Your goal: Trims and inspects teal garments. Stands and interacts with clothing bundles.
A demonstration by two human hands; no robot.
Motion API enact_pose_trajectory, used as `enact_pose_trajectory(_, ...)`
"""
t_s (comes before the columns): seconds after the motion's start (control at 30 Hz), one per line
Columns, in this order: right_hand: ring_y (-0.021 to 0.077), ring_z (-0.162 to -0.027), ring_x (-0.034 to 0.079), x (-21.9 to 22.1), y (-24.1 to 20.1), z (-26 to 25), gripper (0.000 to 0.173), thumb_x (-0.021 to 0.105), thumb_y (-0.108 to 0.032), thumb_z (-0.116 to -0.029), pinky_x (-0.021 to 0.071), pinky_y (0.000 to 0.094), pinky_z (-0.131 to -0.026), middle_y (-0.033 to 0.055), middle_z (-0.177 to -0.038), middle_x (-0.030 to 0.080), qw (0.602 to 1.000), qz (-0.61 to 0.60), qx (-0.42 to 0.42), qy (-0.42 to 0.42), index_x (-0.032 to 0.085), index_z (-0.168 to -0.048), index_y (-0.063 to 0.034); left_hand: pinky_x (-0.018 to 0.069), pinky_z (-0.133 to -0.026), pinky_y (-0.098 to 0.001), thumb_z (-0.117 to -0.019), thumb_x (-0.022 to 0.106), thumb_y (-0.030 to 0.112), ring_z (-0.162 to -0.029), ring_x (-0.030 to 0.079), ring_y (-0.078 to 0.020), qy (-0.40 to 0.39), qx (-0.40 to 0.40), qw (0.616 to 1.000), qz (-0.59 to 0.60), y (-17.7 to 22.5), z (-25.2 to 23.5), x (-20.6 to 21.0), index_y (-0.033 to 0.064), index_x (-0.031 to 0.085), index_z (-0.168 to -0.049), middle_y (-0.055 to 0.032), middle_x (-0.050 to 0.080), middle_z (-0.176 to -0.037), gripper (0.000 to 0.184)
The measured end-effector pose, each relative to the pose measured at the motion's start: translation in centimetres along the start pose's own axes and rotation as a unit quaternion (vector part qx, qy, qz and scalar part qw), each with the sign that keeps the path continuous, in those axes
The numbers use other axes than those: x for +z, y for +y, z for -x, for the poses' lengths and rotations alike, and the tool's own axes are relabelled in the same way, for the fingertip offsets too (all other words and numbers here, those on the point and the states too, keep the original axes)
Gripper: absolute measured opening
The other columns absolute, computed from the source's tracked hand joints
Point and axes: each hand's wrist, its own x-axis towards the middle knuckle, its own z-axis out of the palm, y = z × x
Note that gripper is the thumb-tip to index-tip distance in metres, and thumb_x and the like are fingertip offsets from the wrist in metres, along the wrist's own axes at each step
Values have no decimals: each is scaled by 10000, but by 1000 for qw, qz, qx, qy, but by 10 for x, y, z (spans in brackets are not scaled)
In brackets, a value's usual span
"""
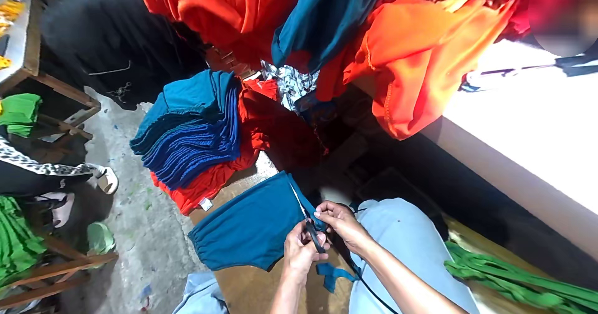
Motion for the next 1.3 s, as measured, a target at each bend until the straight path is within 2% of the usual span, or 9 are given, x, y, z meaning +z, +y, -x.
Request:
enact_pose_trajectory(0.17, 70, -661, 564, 0, -3, 1, 24, 594, -37, -1011, 470, 219, -624, 14, -769, 603, 1000, 4, -11, 3, 607, -1001, -21, 626, -755, -398, -996, 578, 57, -914, 723, -279, 11, -15, 1000, 2, 14, -5, -2, -65, 434, -1428, -220, 655, -1166, 471)
enact_pose_trajectory(0.53, 61, -679, 575, -1, -5, 2, 14, 608, -33, -1002, 472, 209, -631, 7, -785, 617, 1000, 4, -12, 5, 621, -1000, -31, 637, -689, -371, -969, 618, -9, -839, 737, -256, 17, -16, 999, -30, 14, -9, -3, -66, 474, -1388, -197, 681, -1066, 446)
enact_pose_trajectory(0.77, 58, -679, 570, -4, -5, 3, 25, 603, -28, -1003, 464, 204, -621, 5, -790, 616, 1000, 3, -15, 14, 620, -987, -36, 636, -729, -389, -989, 595, 26, -870, 726, -267, 23, -16, 1000, -13, 31, -18, -6, -81, 481, -1374, -213, 648, -1107, 416)
enact_pose_trajectory(0.97, 57, -663, 565, -4, -4, 3, 25, 608, -25, -998, 469, 203, -620, 4, -771, 608, 1000, -7, -19, 14, 624, -982, -35, 638, -675, -363, -976, 593, -31, -801, 733, -250, 29, -10, 1000, -8, 30, -21, -4, -81, 500, -1332, -186, 673, -1003, 372)
enact_pose_trajectory(1.1, 62, -691, 578, -7, -4, 4, 19, 609, -28, -996, 474, 213, -631, 7, -798, 616, 1000, 5, -18, 12, 627, -991, -31, 636, -723, -403, -1005, 566, 21, -846, 729, -280, 36, -11, 999, 19, 35, -27, -7, -77, 491, -1350, -211, 665, -1073, 367)
enact_pose_trajectory(1.3, 57, -672, 579, -7, -5, 4, 30, 603, -13, -995, 476, 201, -621, 5, -781, 617, 1000, -9, -21, 15, 621, -981, -31, 634, -692, -384, -986, 582, -27, -798, 727, -261, 42, -5, 999, -5, 41, -36, -8, -73, 505, -1337, -205, 670, -1021, 361)
